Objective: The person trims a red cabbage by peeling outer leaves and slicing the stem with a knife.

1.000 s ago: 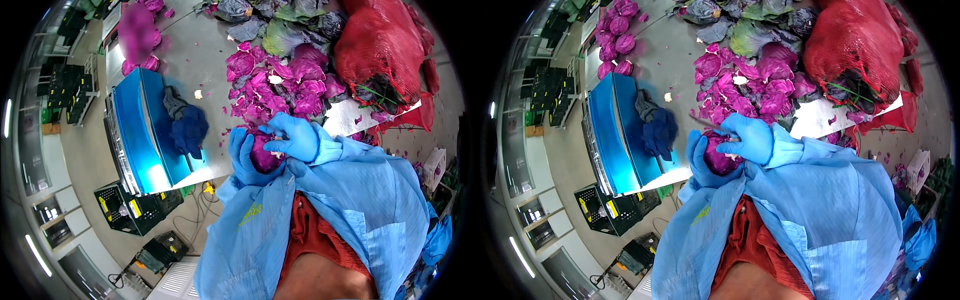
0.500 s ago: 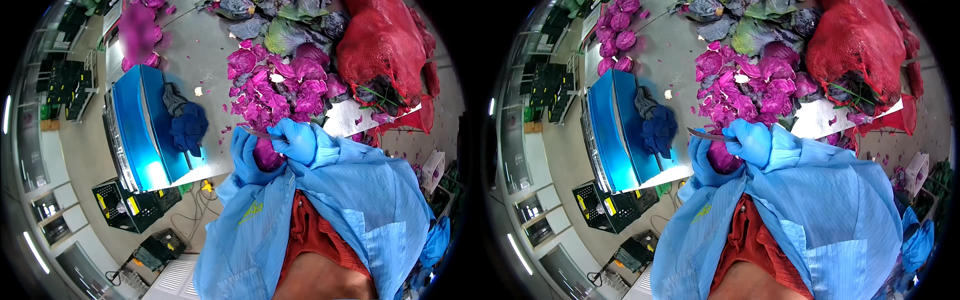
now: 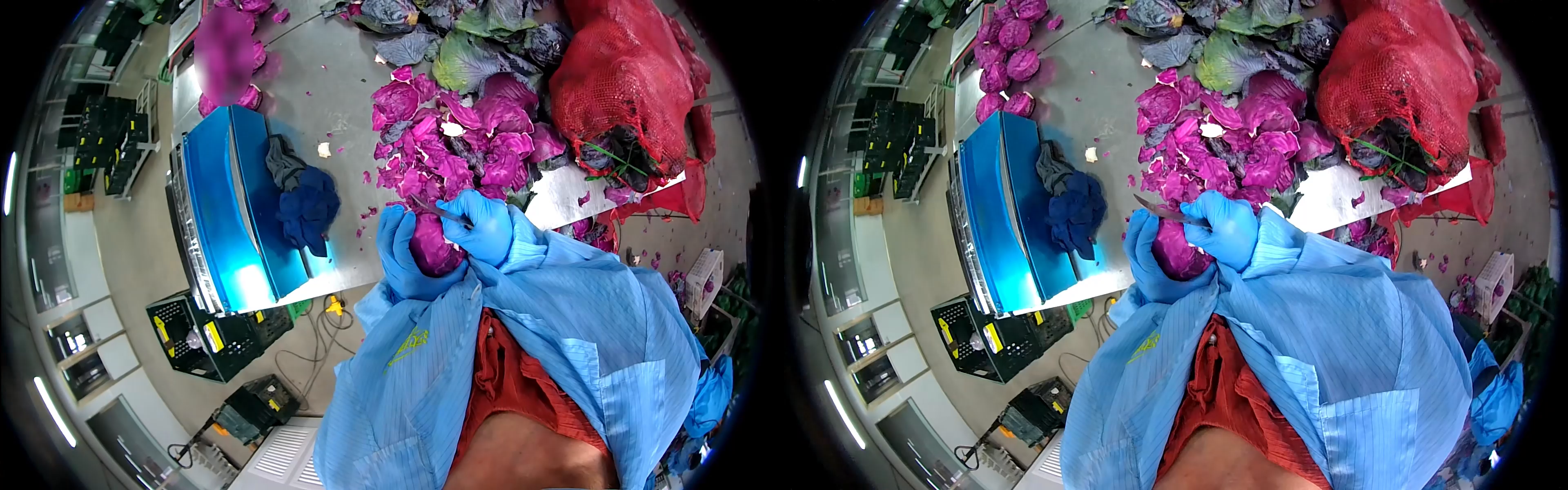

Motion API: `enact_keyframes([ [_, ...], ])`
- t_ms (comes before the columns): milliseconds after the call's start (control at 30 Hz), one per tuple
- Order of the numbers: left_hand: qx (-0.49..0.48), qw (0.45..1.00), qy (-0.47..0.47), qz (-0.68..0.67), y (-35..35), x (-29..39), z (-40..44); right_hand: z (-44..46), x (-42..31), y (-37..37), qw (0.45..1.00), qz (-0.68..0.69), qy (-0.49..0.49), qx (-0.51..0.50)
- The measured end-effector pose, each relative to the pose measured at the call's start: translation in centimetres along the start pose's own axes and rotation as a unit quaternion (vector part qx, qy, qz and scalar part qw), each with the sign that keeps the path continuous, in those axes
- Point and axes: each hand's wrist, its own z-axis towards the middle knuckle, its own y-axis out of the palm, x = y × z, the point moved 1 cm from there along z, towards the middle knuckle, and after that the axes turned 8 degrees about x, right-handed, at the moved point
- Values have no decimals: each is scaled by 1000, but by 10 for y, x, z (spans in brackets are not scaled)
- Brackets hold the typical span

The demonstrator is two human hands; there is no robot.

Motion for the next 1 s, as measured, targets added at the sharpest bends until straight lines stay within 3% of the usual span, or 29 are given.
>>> enact_keyframes([
  [67, -2, 999, -36, -11, -5, -2, -1, 0, 16, 2, 998, 42, 4, 39],
  [100, -4, 998, -53, -16, -9, -2, -3, 14, 11, -8, 994, -20, 34, 102],
  [167, 8, 993, -112, -46, -8, -10, -13, 24, 34, -23, 973, -6, 193, 125],
  [233, -9, 984, -161, -71, -13, -17, -18, 32, 29, -31, 969, -22, 236, 67],
  [267, -17, 964, -219, -149, -10, -24, -22, 34, 26, -33, 957, 32, 288, 27],
  [367, 7, 815, -387, -431, 4, -44, -28, 39, 15, -27, 944, 79, 321, 19],
  [400, 0, 786, -404, -469, 4, -46, -28, 37, 18, -25, 976, 35, 217, 3],
  [500, -53, 538, -526, -657, -4, -49, -25, 31, 24, -24, 968, 35, 233, -83],
  [567, -101, 520, -463, -711, -2, -46, -11, 31, 19, -23, 961, 52, 251, -106],
  [767, -60, 157, -540, -825, 21, -79, -18, 20, 36, -10, 973, 109, 188, -82],
  [800, -157, 244, -483, -826, 19, -60, -3, 20, 34, -11, 971, 115, 192, -83],
  [900, -180, 245, -510, -804, 20, -50, 14, 25, 19, -16, 965, 131, 210, -92],
  [1000, -95, 250, -626, -732, 31, -69, -6, 29, 7, -19, 948, 153, 258, -106],
])
